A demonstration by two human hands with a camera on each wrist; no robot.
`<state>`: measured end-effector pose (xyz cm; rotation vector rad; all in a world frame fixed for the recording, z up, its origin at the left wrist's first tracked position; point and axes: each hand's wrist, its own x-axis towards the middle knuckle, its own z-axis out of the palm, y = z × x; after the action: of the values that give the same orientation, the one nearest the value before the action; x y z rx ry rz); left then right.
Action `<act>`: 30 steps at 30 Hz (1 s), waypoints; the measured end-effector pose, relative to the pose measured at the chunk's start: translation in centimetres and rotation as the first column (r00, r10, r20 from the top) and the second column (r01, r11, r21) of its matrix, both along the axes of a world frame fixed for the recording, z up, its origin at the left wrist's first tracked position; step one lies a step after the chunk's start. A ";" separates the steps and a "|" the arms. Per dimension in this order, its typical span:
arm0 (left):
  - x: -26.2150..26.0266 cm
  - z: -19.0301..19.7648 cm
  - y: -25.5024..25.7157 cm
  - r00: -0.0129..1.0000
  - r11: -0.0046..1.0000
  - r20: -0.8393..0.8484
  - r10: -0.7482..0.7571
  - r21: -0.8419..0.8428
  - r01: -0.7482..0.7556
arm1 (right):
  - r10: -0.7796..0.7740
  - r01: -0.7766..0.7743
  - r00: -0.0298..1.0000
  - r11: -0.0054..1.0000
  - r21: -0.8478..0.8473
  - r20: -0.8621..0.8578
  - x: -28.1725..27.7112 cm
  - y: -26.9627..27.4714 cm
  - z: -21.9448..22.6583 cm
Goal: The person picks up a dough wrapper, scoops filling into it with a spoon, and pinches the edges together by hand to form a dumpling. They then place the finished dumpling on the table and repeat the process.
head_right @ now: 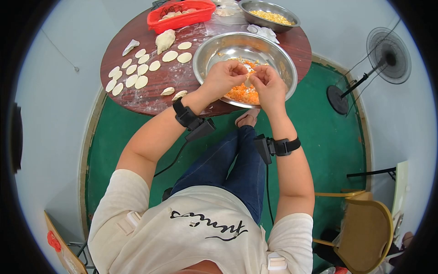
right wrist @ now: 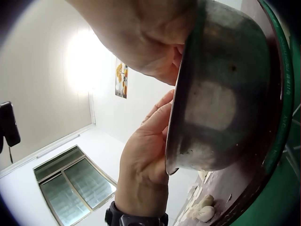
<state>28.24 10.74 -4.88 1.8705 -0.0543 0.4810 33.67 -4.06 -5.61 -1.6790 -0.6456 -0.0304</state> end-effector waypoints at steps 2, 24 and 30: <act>0.0 -0.1 0.0 1.000 1.000 0.009 0.019 0.016 -0.019 | -0.004 0.004 1.000 1.000 -0.004 0.005 0.0 0.0 0.0; -0.1 0.2 0.3 0.996 0.997 -0.069 -0.060 -0.043 0.057 | 0.069 -0.065 0.996 0.994 0.083 -0.050 0.3 -0.4 0.3; 0.0 0.2 0.3 0.991 0.993 -0.088 -0.099 -0.079 0.092 | 0.244 -0.249 0.966 0.967 -0.049 -0.088 0.7 -0.7 1.3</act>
<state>28.24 11.07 -4.69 1.8057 -0.0632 0.3264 34.38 -4.74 -4.34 -1.6371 -0.7962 0.2368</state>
